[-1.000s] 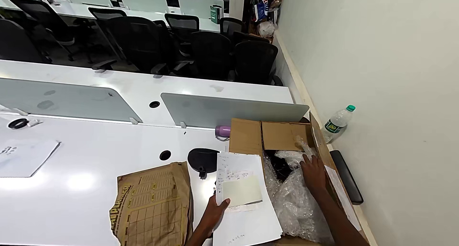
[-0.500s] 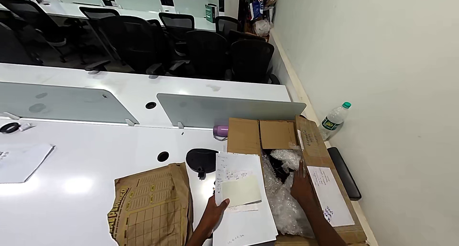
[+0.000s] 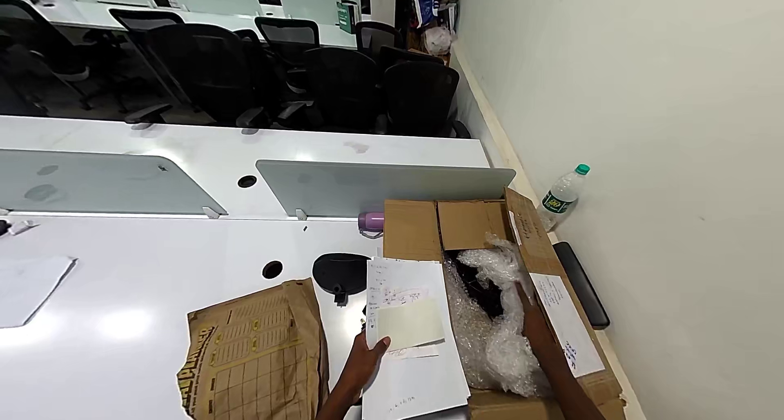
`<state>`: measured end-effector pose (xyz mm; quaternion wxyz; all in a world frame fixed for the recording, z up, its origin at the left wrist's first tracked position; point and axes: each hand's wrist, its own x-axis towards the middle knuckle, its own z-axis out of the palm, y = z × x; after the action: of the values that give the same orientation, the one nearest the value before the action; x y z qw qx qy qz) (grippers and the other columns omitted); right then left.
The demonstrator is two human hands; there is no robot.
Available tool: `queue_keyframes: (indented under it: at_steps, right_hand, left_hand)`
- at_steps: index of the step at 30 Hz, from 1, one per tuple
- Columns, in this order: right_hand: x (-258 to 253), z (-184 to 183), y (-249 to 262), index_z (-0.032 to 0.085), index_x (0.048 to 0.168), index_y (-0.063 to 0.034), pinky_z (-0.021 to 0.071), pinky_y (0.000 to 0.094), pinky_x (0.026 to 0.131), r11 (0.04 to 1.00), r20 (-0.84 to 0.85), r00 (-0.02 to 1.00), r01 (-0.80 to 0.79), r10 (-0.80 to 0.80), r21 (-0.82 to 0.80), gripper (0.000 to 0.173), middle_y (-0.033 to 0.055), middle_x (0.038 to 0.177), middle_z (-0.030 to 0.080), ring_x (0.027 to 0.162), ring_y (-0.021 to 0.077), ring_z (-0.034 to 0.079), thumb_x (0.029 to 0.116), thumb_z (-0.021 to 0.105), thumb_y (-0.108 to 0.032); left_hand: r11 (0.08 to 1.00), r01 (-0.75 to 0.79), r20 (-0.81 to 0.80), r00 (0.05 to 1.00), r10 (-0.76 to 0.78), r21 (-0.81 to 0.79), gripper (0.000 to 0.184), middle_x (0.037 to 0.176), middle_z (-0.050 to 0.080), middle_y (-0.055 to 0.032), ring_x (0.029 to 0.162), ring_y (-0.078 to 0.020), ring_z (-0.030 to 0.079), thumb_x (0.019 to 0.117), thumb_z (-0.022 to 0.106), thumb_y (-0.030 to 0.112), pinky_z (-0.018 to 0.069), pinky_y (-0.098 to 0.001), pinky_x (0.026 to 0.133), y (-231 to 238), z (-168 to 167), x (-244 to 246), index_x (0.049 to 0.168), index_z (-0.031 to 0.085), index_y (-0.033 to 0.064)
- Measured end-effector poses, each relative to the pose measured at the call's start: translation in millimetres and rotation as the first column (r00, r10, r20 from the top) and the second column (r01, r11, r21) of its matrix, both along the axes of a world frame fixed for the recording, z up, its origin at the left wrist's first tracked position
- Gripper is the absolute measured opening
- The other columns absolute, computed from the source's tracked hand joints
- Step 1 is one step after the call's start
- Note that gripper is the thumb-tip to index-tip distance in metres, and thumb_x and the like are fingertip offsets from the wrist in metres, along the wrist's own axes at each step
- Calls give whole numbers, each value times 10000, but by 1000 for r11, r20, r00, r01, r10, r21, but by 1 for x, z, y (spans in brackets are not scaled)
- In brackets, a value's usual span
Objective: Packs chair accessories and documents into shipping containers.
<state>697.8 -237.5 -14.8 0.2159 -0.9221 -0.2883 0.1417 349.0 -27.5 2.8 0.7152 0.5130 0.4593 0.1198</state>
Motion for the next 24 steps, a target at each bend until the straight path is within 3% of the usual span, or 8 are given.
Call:
queue_keyframes:
  at_steps: [3,6,10,14,16,19,24]
  right_hand:
    - [4,4,-15,235,1622,-20,302,471,1238,996,17,996,87,-87,9,641,235,1617,361,1513,325,355,1025,470,-26]
    - [18,15,-23,366,1553,36,335,520,1206,983,-7,988,153,-154,-102,623,271,1540,453,1459,373,424,981,596,-50]
    - [45,25,-35,537,1426,43,409,583,1122,991,-119,984,128,-132,-39,494,309,1382,579,1316,426,552,943,640,33]
    - [65,39,-37,606,1339,65,427,595,1086,994,-102,991,79,-86,-79,383,323,1307,620,1254,454,587,956,623,51]
    - [73,50,-35,589,1366,64,411,577,1106,985,-123,986,90,-108,-144,417,322,1336,607,1277,452,575,951,627,68]
    - [88,53,-37,584,1353,93,411,560,1098,989,-155,981,94,-112,-117,397,339,1327,600,1266,456,573,957,600,97]
    - [92,85,-25,613,1297,108,415,535,1084,987,-182,979,59,-86,-152,297,329,1276,625,1227,429,590,1017,542,37]
  left_hand:
    - [1000,6,-2,1000,-6,10,450,1192,657,-169,1048,-163,668,971,655,113,565,-314,917,1,-3,0,1358,504,-59]
    - [1000,8,-15,1000,-8,7,465,1210,651,-181,1067,-182,666,978,658,116,566,-334,931,0,-1,1,1374,494,-64]
    - [1000,10,-30,1000,-10,-2,473,1241,631,-200,1093,-200,652,983,658,118,556,-342,945,1,0,2,1383,484,-63]
    - [1000,19,-40,999,-19,-3,482,1253,621,-201,1103,-197,644,982,660,119,547,-335,950,2,-1,3,1390,477,-62]
    - [1000,13,-32,999,-13,-6,466,1231,630,-196,1082,-188,651,982,661,104,553,-327,936,2,0,4,1377,483,-66]
    - [1000,15,-33,999,-15,-6,455,1209,640,-187,1060,-175,655,981,658,92,553,-316,922,2,1,4,1368,484,-71]
    - [1000,19,-35,999,-19,2,450,1203,640,-192,1058,-179,654,985,653,93,553,-320,922,2,3,4,1364,484,-79]
